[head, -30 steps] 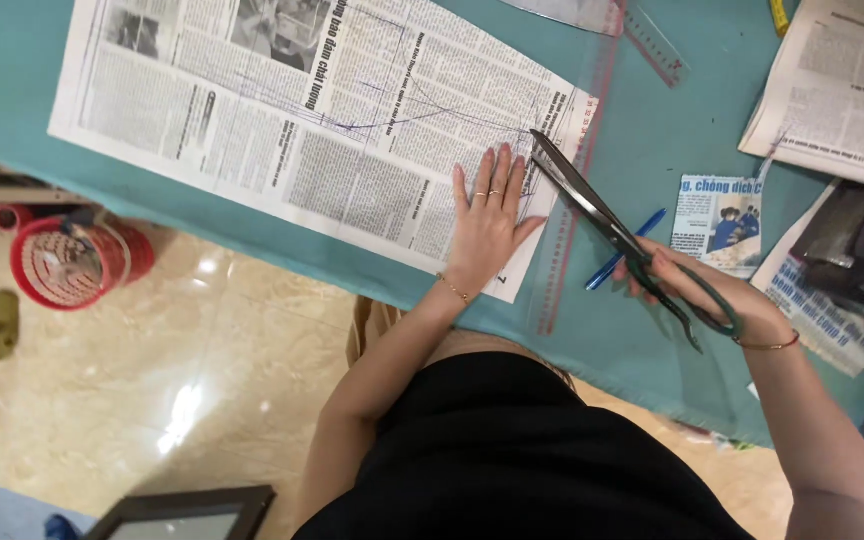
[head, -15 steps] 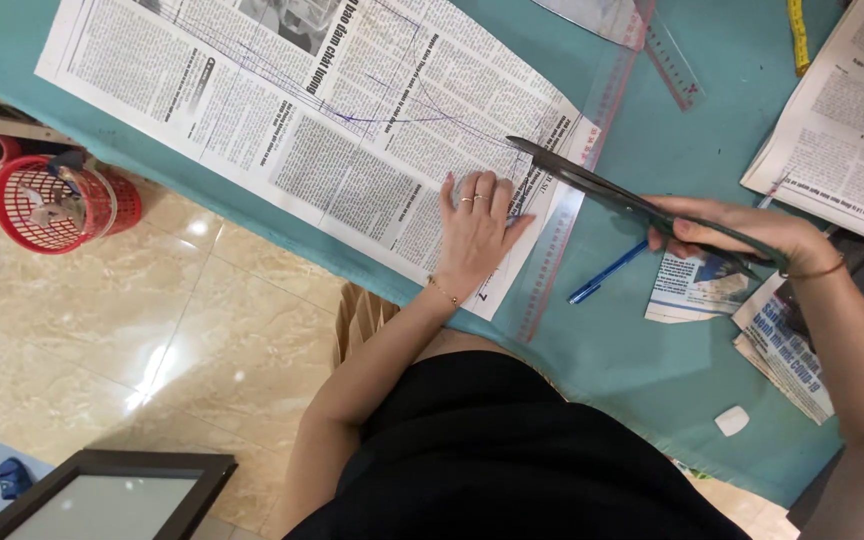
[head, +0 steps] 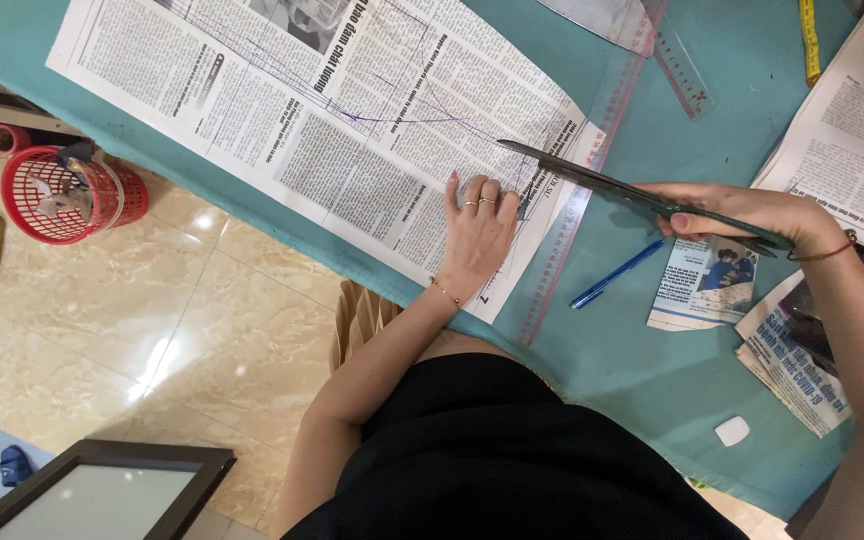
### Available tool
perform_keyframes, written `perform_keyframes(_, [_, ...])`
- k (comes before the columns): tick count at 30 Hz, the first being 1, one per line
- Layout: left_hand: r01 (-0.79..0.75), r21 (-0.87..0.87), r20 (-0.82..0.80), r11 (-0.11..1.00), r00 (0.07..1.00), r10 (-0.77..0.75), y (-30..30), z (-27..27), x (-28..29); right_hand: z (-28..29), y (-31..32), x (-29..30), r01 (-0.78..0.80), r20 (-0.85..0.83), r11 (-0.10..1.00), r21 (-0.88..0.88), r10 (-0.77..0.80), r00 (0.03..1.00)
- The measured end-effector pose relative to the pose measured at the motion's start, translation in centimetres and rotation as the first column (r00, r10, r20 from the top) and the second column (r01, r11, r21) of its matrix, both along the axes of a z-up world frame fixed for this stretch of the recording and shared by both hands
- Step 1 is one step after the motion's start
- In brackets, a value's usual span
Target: Drawing, measuring, and cutting a garment pattern out of newspaper.
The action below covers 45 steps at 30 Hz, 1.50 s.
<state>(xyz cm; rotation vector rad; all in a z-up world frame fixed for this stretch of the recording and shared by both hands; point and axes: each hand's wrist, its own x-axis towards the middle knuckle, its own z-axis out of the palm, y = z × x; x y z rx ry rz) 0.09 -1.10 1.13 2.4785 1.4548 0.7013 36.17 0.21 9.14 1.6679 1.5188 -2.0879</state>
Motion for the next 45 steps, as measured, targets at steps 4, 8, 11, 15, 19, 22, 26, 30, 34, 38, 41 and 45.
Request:
perform_keyframes(4, [-0.005,0.008,0.004,1.000,1.000,0.005,0.0,0.1,0.0,-2.2,-0.6,1.6,-0.008,0.091,1.000,0.003,0.008,0.996])
perform_keyframes(8, [-0.006,0.015,0.009,1.000,1.000,0.006,0.0,0.0,0.1,0.4,0.2,-1.0,-0.196,0.245,0.950,0.244,0.135,0.960])
perform_keyframes(11, [-0.015,0.021,0.012,1.000,1.000,0.015,-0.1,-0.1,0.1,1.4,0.7,-1.9,-0.214,0.334,0.958,0.191,0.142,0.932])
perform_keyframes(15, [-0.018,0.031,0.039,0.999,0.999,0.016,0.0,-0.1,0.0,1.9,0.8,-2.6,-0.140,0.425,0.988,0.065,0.099,0.900])
perform_keyframes(19, [-0.021,0.055,0.043,0.998,0.999,0.019,0.0,0.3,-0.2,1.2,0.5,-1.9,-0.154,0.309,0.969,0.193,0.089,0.947])
perform_keyframes(22, [-0.008,0.046,0.043,0.999,0.999,0.006,0.1,1.1,-0.5,1.6,0.4,-2.3,-0.124,0.405,0.985,0.117,0.067,0.912])
perform_keyframes(26, [-0.050,-0.037,0.151,0.998,0.987,0.055,0.3,1.8,-0.6,-0.3,-0.2,-1.3,-0.157,0.226,0.955,0.254,0.099,0.969])
perform_keyframes(30, [-0.053,-0.025,0.184,0.998,0.981,0.057,0.3,2.3,-0.8,-1.6,-0.2,-1.5,-0.125,0.215,0.970,0.207,0.079,0.973])
perform_keyframes(34, [-0.050,-0.034,0.224,0.998,0.973,0.056,0.2,2.1,-1.0,2.4,0.8,-6.0,-0.057,0.262,0.986,0.158,0.014,0.965])
perform_keyframes(38, [-0.044,-0.045,0.301,0.998,0.952,0.056,0.3,2.0,-1.4,2.1,0.5,-6.3,-0.046,0.105,0.982,0.181,0.027,0.994])
perform_keyframes(41, [-0.062,-0.089,0.321,0.994,0.943,0.087,0.3,2.5,-1.9,2.6,0.3,-7.0,0.001,0.129,0.989,0.146,-0.020,0.991])
perform_keyframes(45, [-0.111,-0.124,0.250,0.986,0.958,0.139,0.2,4.0,-3.0,2.3,-0.2,-7.1,0.026,0.138,0.991,0.129,-0.044,0.990])
